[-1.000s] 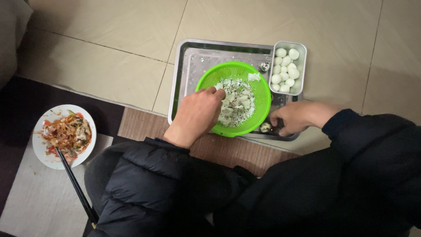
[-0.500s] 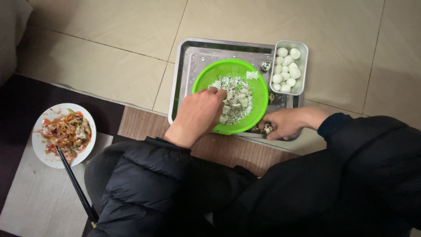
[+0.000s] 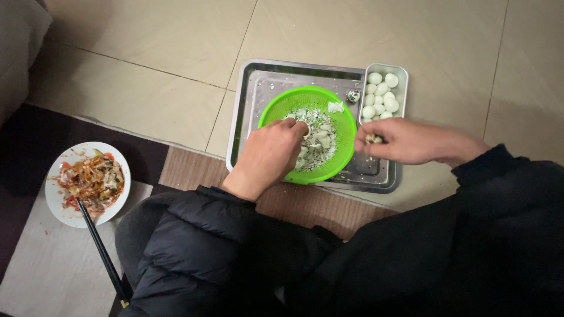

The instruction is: Peeling small quail eggs and placing them into a container

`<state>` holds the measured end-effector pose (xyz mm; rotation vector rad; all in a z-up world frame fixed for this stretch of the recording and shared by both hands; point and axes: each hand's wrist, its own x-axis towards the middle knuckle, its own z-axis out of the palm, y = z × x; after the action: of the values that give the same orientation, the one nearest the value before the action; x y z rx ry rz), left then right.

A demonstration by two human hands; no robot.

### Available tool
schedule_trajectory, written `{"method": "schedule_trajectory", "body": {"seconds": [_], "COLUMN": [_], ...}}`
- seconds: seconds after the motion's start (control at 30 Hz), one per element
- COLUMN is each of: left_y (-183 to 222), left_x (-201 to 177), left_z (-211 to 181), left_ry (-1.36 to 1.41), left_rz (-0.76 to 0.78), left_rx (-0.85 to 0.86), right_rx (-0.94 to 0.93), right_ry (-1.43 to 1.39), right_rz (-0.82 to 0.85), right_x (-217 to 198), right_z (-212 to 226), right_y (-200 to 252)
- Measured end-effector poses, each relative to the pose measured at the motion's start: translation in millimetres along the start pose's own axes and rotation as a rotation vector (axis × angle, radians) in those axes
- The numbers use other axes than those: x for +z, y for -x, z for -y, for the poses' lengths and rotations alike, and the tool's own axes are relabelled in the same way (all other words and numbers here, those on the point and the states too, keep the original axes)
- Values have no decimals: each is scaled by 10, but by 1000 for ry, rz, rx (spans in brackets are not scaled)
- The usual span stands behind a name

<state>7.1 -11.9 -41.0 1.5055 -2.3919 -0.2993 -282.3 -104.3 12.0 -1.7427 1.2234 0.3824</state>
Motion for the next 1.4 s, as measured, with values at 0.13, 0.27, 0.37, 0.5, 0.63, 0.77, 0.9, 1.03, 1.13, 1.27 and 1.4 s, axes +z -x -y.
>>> {"method": "schedule_trajectory", "body": {"seconds": [0.13, 0.27, 0.37, 0.5, 0.63, 0.77, 0.9, 1.03, 1.13, 1.27, 1.4], "left_y": [10, 14, 2, -12, -35, -49, -59, -95, -137, -112, -148], "left_x": [-19, -144, -122, -128, -221, -106, -157, -100, 35, 28, 116], "left_z": [-44, -145, -163, -149, -266, -253, -255, -203, -114, -134, -57], "left_ry": [28, 151, 185, 300, 417, 474, 570, 691, 837, 939, 961], "left_rz": [-70, -128, -220, -280, -348, -288, -311, -330, -357, -364, -377], "left_rx": [13, 12, 37, 68, 99, 103, 49, 14, -22, -115, -126], "right_rx": [-323, -335, -326, -313, -337, -348, -354, -340, -363, -415, -407], "right_ry": [-392, -593, -667, -807, -784, -838, -939, -856, -684, -441, -278], "right_rz": [-69, -83, -128, -119, -173, -214, -277, -320, -392, -467, -589], "right_x": [229, 377, 382, 345, 447, 566, 563, 529, 524, 533, 527], "right_z": [-126, -219, -2, 331, 326, 326, 168, 281, 292, 292, 379], "right_y": [-141, -327, -228, 7, -113, -217, -351, -285, -263, -176, -37]}}
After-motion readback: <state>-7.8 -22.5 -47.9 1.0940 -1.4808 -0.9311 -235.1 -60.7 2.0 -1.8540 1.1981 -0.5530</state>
